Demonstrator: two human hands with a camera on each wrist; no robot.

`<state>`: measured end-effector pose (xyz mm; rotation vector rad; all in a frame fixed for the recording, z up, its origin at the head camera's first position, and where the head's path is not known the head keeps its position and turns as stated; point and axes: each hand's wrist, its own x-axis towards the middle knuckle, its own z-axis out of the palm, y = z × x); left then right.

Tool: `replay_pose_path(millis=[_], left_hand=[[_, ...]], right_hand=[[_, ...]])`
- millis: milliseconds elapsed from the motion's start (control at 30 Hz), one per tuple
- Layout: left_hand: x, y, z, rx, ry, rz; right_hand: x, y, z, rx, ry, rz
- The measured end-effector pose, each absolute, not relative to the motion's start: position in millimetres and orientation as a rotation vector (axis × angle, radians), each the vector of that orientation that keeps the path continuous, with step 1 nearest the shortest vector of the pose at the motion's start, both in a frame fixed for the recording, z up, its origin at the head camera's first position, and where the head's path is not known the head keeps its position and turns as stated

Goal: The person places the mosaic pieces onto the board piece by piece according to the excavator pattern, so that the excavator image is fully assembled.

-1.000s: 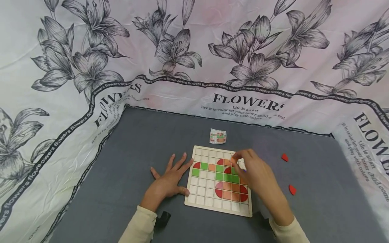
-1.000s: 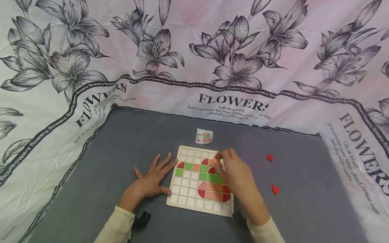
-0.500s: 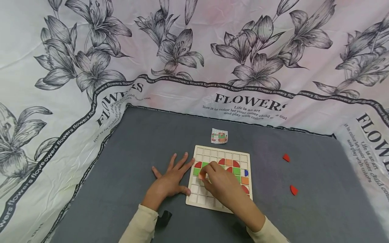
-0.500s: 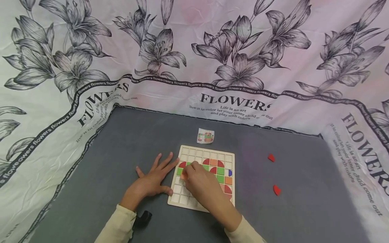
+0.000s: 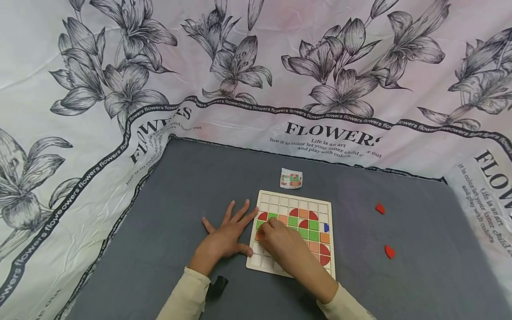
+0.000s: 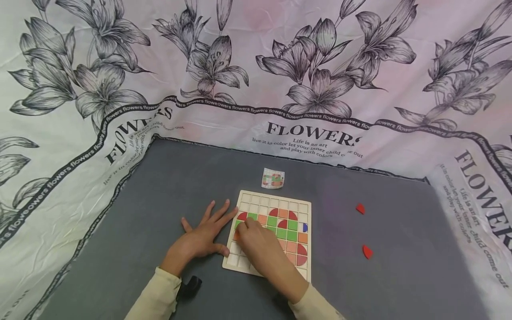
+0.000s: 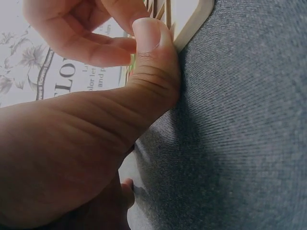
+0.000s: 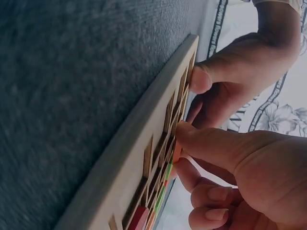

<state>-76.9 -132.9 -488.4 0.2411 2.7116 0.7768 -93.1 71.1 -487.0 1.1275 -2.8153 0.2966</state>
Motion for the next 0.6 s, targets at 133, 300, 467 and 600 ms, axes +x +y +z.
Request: replay_pose_path(millis=[133,300,467,600], left_hand=[[-77.5,-133.2,-488.1,0.242,2.705,0.776],[-78.4,-133.7,-488.8,0.235,2.701,0.784],[-78.7,-134.0,-490.7,0.236,2.705,0.776],[-78.6,-134.2,-492.1,0.236,2.700,0.781]], right_hand=[[-92.6,70.1,-487.1,1.129,-2.824,0.264],[-93.1,69.4,-486.3,1.130,-2.812,0.274],[-93.3,69.3,-485.6,1.135,-2.809,0.271],[-93.9,69.0,-486.4,1.139,-2.795,0.260]])
